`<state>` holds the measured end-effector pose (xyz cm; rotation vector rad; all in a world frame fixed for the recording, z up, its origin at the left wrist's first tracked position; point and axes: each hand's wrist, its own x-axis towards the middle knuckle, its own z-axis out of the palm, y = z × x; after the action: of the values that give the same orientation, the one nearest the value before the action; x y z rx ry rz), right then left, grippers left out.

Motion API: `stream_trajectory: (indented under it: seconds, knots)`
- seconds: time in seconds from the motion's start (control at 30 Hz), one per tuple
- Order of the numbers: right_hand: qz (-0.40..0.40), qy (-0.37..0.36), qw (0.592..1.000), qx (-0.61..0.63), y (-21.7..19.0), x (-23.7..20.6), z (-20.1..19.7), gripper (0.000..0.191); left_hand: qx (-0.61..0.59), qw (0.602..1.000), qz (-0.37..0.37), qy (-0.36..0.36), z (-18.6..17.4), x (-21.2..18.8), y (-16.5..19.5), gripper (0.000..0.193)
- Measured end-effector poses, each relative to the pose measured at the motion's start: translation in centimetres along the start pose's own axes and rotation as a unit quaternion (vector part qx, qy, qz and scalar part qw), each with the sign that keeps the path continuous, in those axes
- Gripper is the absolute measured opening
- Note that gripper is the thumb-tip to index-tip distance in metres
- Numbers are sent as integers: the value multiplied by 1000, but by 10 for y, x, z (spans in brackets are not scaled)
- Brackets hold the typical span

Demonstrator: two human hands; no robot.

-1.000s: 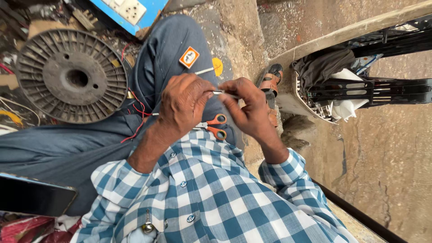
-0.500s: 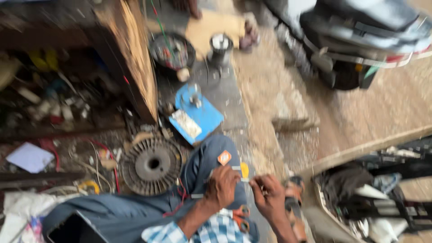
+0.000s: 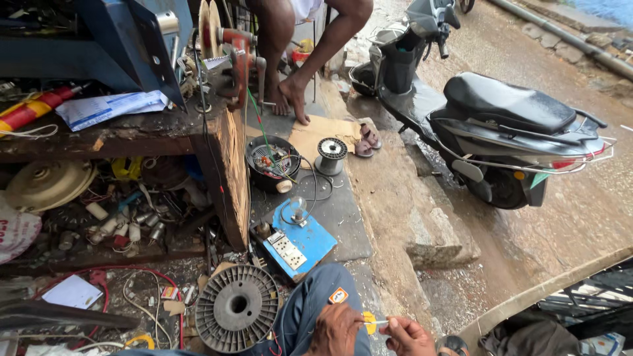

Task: The person sits on the ground and works on a motor stator, stripping wire insulation, twisting wires, and wrapping connections with white tape. The person uses scissors to cut tape and handles multiple wires throughout the process.

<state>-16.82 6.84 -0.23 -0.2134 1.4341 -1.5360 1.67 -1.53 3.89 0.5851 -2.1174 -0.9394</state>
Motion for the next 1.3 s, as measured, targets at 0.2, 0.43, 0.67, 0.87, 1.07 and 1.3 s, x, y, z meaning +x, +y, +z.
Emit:
stream_trajectory:
  seconds: [0.2, 0.43, 0.67, 0.87, 1.07, 1.3]
  knots:
    - [-53, -28, 998, 4, 15, -15, 16, 29, -12, 995, 25, 97, 5, -6, 2, 5]
    - [-148, -81, 982, 85, 38, -13, 32, 23, -28, 997, 7, 70, 7, -5, 4, 8]
    - [-255, -133, 957, -32, 33, -10, 23, 24, -151, 979, -130, 43, 11, -4, 0, 12]
    - [-301, -136, 942, -61, 29, -15, 17, 13, -281, 939, -198, -19, 14, -3, -4, 16]
    - [-144, -89, 983, 73, 36, -17, 19, 14, -130, 987, -92, 14, 13, -6, 0, 16]
    - [-105, -60, 988, 93, 30, -15, 21, 17, -113, 986, -116, 31, 7, -3, 0, 11]
